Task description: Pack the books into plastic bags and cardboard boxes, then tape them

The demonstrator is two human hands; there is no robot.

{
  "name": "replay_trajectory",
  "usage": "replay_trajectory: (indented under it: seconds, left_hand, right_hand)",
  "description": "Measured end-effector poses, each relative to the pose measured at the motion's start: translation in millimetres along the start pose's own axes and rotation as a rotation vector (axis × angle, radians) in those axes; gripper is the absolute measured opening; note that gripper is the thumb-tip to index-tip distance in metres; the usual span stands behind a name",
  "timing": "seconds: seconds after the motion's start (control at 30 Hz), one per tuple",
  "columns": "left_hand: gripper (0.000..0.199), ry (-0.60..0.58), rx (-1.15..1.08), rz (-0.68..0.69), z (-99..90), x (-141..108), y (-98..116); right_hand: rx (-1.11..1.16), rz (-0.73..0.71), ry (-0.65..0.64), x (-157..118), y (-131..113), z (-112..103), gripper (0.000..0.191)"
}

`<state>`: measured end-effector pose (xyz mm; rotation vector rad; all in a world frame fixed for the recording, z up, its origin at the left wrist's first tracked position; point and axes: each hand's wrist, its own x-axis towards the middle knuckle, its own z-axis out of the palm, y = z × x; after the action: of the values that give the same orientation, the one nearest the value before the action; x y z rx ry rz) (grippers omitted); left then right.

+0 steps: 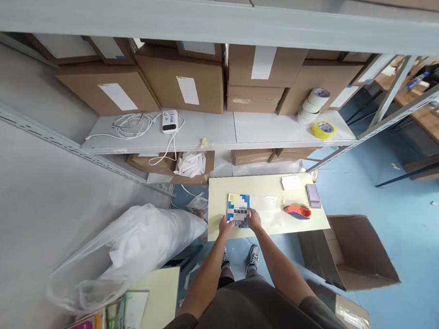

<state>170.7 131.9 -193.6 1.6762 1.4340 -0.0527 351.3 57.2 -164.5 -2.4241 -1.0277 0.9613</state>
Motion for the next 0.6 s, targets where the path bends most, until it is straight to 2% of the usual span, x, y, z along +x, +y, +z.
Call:
replay_trajectory:
  seconds: [0.1, 0.2, 0.33, 0.43, 0.6]
  left_hand:
    - [0.046, 0.004, -0.017, -0.130, -1.0, 7.4, 9.9]
    - [0.042, 0.000, -0.050, -0.191, -3.3, 19.7, 19.7]
    - [0.035, -0.045, -0.101, -0.176, 4.2, 29.4, 28.2]
    - [0.037, -0.007, -0.162, -0.145, 17.2, 25.9, 30.2]
    - [0.049, -0.001, -0.557, -0.114, 31.5, 15.3, 27.1]
  right_hand:
    - [-0.085, -0.067, -0.179, -4.2, -0.1, 5.3, 0.055]
    - [-0.170, -0.073, -0.291, -3.0, 2.1, 7.4, 0.061]
    - [-0.244, -0.081, -0.340, 4.0, 6.2, 8.0, 0.070]
    - [-0.255, -0.106, -0.358, 6.5, 9.4, 7.9, 0.070]
    - [-0.216, -0.104, -0.374, 7.8, 11.8, -0.9, 0.067]
